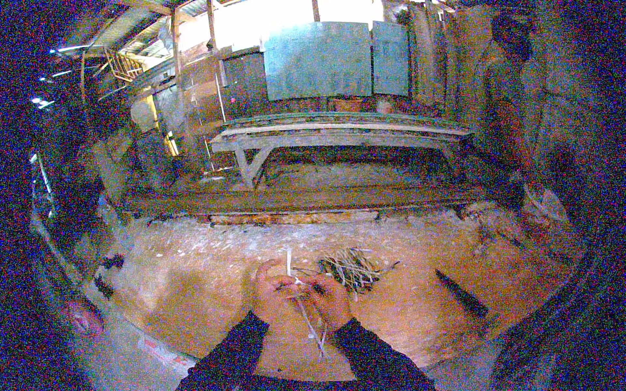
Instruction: The person repeatedly picks up white plastic strips, folds and tears them into smaller pieces, and places them on a wooden workbench. A coworker in the background applies a white substance to a long board using a brush and bucket.
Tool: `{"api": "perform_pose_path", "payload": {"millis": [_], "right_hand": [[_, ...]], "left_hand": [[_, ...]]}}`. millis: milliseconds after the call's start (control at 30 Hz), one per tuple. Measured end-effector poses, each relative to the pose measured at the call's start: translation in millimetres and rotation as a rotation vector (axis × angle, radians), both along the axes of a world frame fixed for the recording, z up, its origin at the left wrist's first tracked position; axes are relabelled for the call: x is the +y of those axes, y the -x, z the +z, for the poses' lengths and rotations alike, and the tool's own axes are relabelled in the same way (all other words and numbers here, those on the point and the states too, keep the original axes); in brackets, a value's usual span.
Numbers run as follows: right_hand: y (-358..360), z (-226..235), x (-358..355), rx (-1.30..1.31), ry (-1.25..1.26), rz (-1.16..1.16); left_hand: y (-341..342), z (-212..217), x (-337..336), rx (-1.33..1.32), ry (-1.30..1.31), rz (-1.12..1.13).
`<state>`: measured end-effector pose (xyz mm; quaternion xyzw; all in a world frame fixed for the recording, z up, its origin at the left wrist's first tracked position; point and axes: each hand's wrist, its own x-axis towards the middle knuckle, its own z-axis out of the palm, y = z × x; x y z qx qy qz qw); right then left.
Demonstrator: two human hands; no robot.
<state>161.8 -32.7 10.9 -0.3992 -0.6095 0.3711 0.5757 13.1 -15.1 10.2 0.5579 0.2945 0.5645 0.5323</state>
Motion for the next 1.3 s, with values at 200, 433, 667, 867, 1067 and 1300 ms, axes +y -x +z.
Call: {"api": "perform_pose_path", "payload": {"millis": [200,433,667,867,1067,1300], "right_hand": [[-1.1,0.5,0.0,-0.179,-0.092,-0.129],[-2.8,0.2,-1.1,-0.243,-0.096,-0.166],[-0.3,10.1,-7.9,-0.314,-0.113,-0.146],[0.4,-0.7,-1.5,-0.376,-0.07,-0.115],[-7.5,-8.1,8.8,0.176,0.276,0.332],[-9.4,2.5,-0.3,0.385,0.477,0.493]], "left_hand": [[-1.6,-4.6,-0.5,0.041,-0.07,0.025],[-2.3,-6.6,-3.4,0.404,-0.436,0.221],[-4.2,-2.4,-6.6,0.373,-0.399,0.205],[-3.9,-3.8,-2.1,0.533,-0.522,0.301],[-5.3,-7.0,-5.4,0.249,-0.141,0.173],[-0.2,-10.9,-2.1,0.275,-0.073,0.052]]}}
